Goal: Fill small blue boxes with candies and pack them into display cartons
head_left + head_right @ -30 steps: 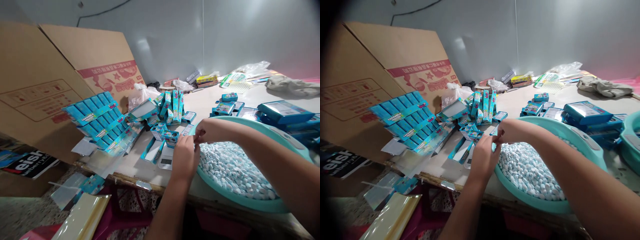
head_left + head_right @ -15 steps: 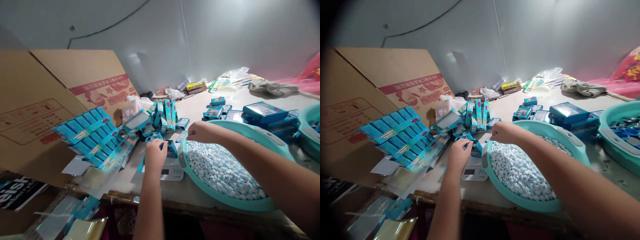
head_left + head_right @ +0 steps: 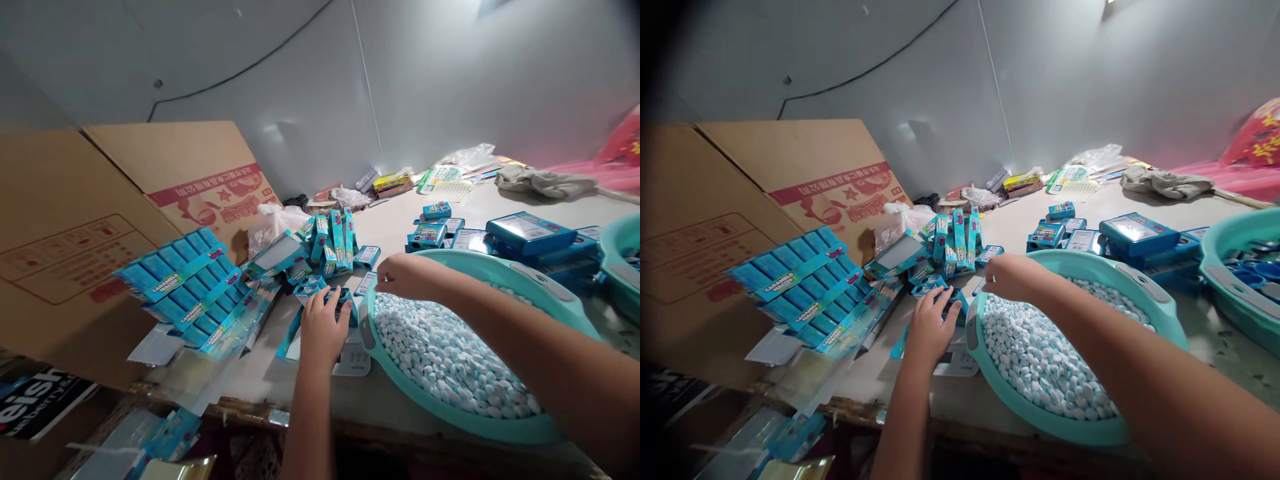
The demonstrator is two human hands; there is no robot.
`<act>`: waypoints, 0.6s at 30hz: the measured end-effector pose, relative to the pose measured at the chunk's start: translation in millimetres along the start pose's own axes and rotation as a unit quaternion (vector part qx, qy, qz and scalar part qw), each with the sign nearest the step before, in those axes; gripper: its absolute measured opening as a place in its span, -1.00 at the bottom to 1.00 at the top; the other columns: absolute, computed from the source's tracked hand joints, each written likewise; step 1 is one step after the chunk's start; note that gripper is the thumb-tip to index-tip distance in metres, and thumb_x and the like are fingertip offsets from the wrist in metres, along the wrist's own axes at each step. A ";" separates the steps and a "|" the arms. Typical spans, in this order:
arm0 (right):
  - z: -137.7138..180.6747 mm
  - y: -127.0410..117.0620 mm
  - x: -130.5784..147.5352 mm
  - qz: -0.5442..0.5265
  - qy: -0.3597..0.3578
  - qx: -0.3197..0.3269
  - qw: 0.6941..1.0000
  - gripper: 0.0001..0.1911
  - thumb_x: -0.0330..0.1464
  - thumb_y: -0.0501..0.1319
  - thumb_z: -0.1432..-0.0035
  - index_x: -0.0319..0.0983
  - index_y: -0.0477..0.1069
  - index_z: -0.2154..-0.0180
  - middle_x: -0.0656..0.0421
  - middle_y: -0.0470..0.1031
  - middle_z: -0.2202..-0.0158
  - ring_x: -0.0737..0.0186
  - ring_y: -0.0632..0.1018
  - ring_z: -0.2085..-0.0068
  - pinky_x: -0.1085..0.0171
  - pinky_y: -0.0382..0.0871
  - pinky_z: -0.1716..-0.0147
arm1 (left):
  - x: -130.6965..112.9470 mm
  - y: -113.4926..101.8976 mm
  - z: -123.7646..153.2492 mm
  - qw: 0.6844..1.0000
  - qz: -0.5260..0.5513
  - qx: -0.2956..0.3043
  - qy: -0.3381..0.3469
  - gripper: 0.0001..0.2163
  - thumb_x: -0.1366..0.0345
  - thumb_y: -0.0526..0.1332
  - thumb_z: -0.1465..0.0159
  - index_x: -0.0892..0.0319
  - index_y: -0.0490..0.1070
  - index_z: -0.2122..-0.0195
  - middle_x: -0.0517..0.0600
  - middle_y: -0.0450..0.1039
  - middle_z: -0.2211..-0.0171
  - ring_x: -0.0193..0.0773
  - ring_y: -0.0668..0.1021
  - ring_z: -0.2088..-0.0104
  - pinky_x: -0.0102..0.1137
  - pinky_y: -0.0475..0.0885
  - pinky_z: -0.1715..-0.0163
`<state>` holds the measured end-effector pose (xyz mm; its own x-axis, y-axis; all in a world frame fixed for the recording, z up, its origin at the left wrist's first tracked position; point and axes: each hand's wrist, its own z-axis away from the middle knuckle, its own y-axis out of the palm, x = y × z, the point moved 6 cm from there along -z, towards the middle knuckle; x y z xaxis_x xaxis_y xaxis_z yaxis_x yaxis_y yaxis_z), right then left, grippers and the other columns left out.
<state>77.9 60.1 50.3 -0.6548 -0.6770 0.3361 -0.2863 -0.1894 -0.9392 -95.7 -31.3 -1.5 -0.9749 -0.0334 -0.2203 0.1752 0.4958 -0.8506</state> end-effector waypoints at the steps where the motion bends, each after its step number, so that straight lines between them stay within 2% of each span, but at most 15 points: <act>1: 0.0 0.5 -0.1 0.001 0.000 0.001 1.000 -0.79 -0.23 0.25 -0.22 -0.23 0.57 0.31 0.15 0.55 0.35 0.30 0.40 0.43 0.30 0.09 0.48 | 1.1 1.3 1.4 1.000 0.000 -0.001 0.000 -0.56 0.07 0.05 -0.40 0.16 0.46 -0.17 0.20 0.38 -0.17 0.11 0.39 -0.20 0.04 0.32 -0.21; 5: 0.5 0.2 0.7 0.003 -0.001 0.005 1.000 -0.81 -0.24 0.26 -0.22 -0.22 0.57 0.27 0.14 0.56 0.30 0.28 0.44 0.37 0.31 0.10 0.46 | 11.9 0.2 1.8 1.000 0.010 -0.024 -0.010 -0.49 0.07 0.18 -0.32 0.17 0.37 -0.24 0.22 0.20 -0.31 0.17 0.27 -0.30 0.07 0.21 -0.29; 8: -0.1 0.2 -0.5 0.004 0.001 0.008 1.000 -0.81 -0.24 0.27 -0.21 -0.21 0.58 0.25 0.14 0.57 0.28 0.27 0.46 0.36 0.32 0.12 0.46 | 21.0 1.0 -3.0 0.998 0.044 0.038 -0.022 -0.41 0.22 0.26 -0.22 0.17 0.28 -0.29 0.15 0.24 -0.31 0.07 0.30 -0.31 -0.05 0.22 -0.31; 11: -1.1 2.0 -2.8 0.001 0.002 0.014 1.000 -0.80 -0.24 0.27 -0.21 -0.19 0.59 0.21 0.16 0.58 0.27 0.27 0.48 0.37 0.32 0.14 0.45 | 31.0 -8.4 -7.2 0.995 0.062 0.062 -0.051 -0.52 0.33 0.26 -0.15 0.09 0.44 -0.15 0.07 0.42 -0.17 -0.05 0.47 -0.16 -0.23 0.36 -0.19; 16: -1.5 2.8 -5.9 -0.002 0.006 0.011 1.000 -0.76 -0.23 0.26 -0.21 -0.18 0.59 0.14 0.14 0.60 0.25 0.25 0.50 0.35 0.32 0.16 0.45 | 61.5 -35.0 -7.2 0.989 0.032 -0.010 -0.147 -0.64 0.18 0.33 -0.10 0.13 0.53 0.07 0.07 0.53 0.13 -0.05 0.58 0.14 -0.25 0.48 0.15; 18: -1.5 2.3 -6.8 0.000 0.008 0.009 1.000 -0.76 -0.23 0.27 -0.20 -0.19 0.59 0.14 0.13 0.60 0.24 0.23 0.51 0.34 0.32 0.16 0.45 | 78.0 -45.1 -5.2 0.977 0.010 -0.056 -0.205 -0.74 0.16 0.33 -0.07 0.16 0.51 0.25 0.07 0.51 0.29 -0.03 0.56 0.25 -0.23 0.45 0.27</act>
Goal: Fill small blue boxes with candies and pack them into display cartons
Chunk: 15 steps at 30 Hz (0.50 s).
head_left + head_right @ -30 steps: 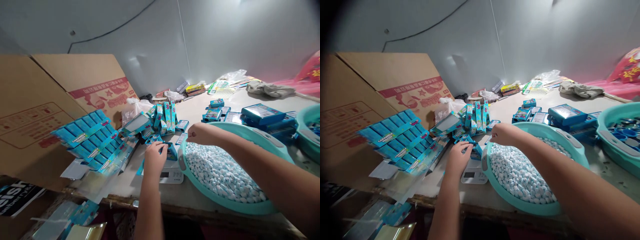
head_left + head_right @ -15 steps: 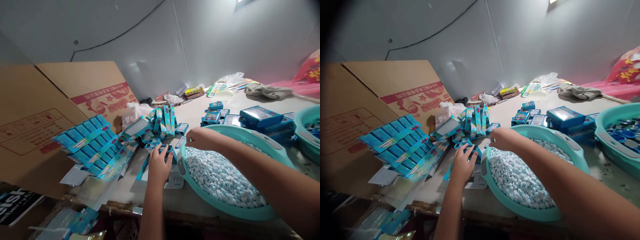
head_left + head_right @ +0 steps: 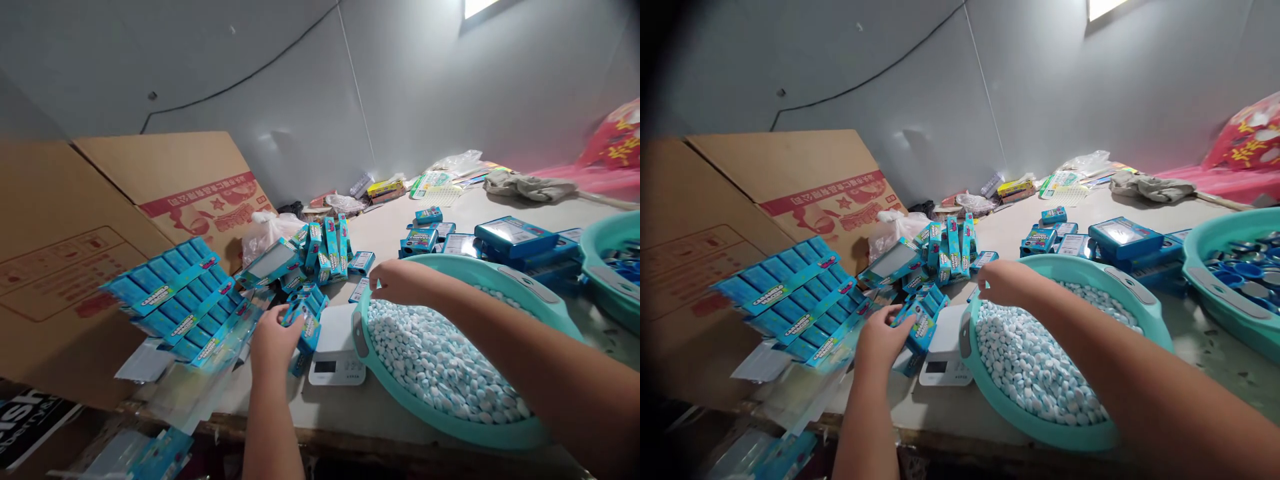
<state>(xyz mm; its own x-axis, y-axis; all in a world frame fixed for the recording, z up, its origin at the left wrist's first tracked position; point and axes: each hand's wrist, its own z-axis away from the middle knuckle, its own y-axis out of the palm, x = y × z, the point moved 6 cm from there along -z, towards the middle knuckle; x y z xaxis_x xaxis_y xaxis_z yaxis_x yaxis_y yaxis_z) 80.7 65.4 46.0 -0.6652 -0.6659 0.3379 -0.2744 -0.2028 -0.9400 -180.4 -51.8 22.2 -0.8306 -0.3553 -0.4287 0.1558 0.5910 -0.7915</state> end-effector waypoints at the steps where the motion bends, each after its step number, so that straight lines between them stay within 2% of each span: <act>1: -0.2 -0.2 -0.7 0.001 0.001 -0.001 1.000 -0.75 -0.23 0.28 -0.19 -0.19 0.59 0.14 0.13 0.60 0.24 0.23 0.51 0.34 0.32 0.16 0.45 | 6.4 -4.7 -2.8 0.999 -0.007 -0.026 -0.024 -0.79 0.15 0.33 -0.07 0.16 0.47 0.35 0.06 0.49 0.36 -0.02 0.54 0.30 -0.22 0.43 0.29; 3: -1.2 0.2 -2.3 0.001 0.002 0.001 1.000 -0.73 -0.22 0.28 -0.19 -0.18 0.58 0.12 0.13 0.60 0.23 0.22 0.51 0.34 0.31 0.17 0.45 | 14.3 -12.3 -8.1 0.996 -0.019 -0.074 -0.055 -0.79 0.14 0.32 -0.07 0.12 0.34 0.48 0.04 0.43 0.43 -0.01 0.52 0.30 -0.21 0.41 0.26; 7: -4.3 2.6 -5.8 0.000 0.003 0.014 1.000 -0.71 -0.21 0.28 -0.20 -0.18 0.58 0.08 0.11 0.60 0.23 0.22 0.52 0.35 0.31 0.19 0.43 | 15.4 -11.3 -18.5 0.988 -0.027 -0.138 -0.072 -0.75 0.17 0.29 -0.10 0.09 0.21 0.50 0.06 0.38 0.33 0.02 0.48 0.12 -0.19 0.37 0.07; 10: -5.5 3.1 -7.0 0.001 0.005 0.020 1.000 -0.70 -0.22 0.29 -0.19 -0.20 0.58 0.07 0.10 0.60 0.23 0.23 0.52 0.36 0.31 0.19 0.43 | 17.1 10.0 -23.5 0.987 -0.013 -0.139 -0.078 -0.72 0.11 0.27 -0.15 0.10 0.19 0.49 0.08 0.36 0.28 0.02 0.47 0.09 -0.17 0.36 0.04; 12: -5.2 3.3 -6.8 0.001 0.004 0.021 1.000 -0.69 -0.22 0.29 -0.19 -0.20 0.57 0.06 0.09 0.60 0.23 0.23 0.51 0.37 0.30 0.19 0.43 | 23.2 30.6 -24.1 0.989 0.006 -0.121 -0.085 -0.67 0.01 0.30 -0.13 0.10 0.21 0.44 0.08 0.36 0.26 0.02 0.49 0.14 -0.16 0.39 0.11; 15: -3.0 3.7 -5.4 0.001 0.002 0.020 1.000 -0.69 -0.23 0.30 -0.19 -0.20 0.58 0.06 0.08 0.59 0.22 0.25 0.50 0.37 0.30 0.18 0.43 | 37.2 58.3 -20.3 0.990 0.050 -0.090 -0.091 -0.56 -0.08 0.34 -0.10 0.13 0.26 0.24 0.02 0.38 0.31 -0.07 0.50 0.28 -0.23 0.41 0.27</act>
<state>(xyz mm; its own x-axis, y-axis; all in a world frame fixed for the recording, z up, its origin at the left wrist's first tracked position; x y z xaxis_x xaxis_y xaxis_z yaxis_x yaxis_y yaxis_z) 81.1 70.4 40.8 -0.6681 -0.6635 0.3367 -0.2456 -0.2305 -0.9416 -213.1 -15.8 -31.0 -0.7026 -0.4032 -0.5864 0.1211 0.7442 -0.6569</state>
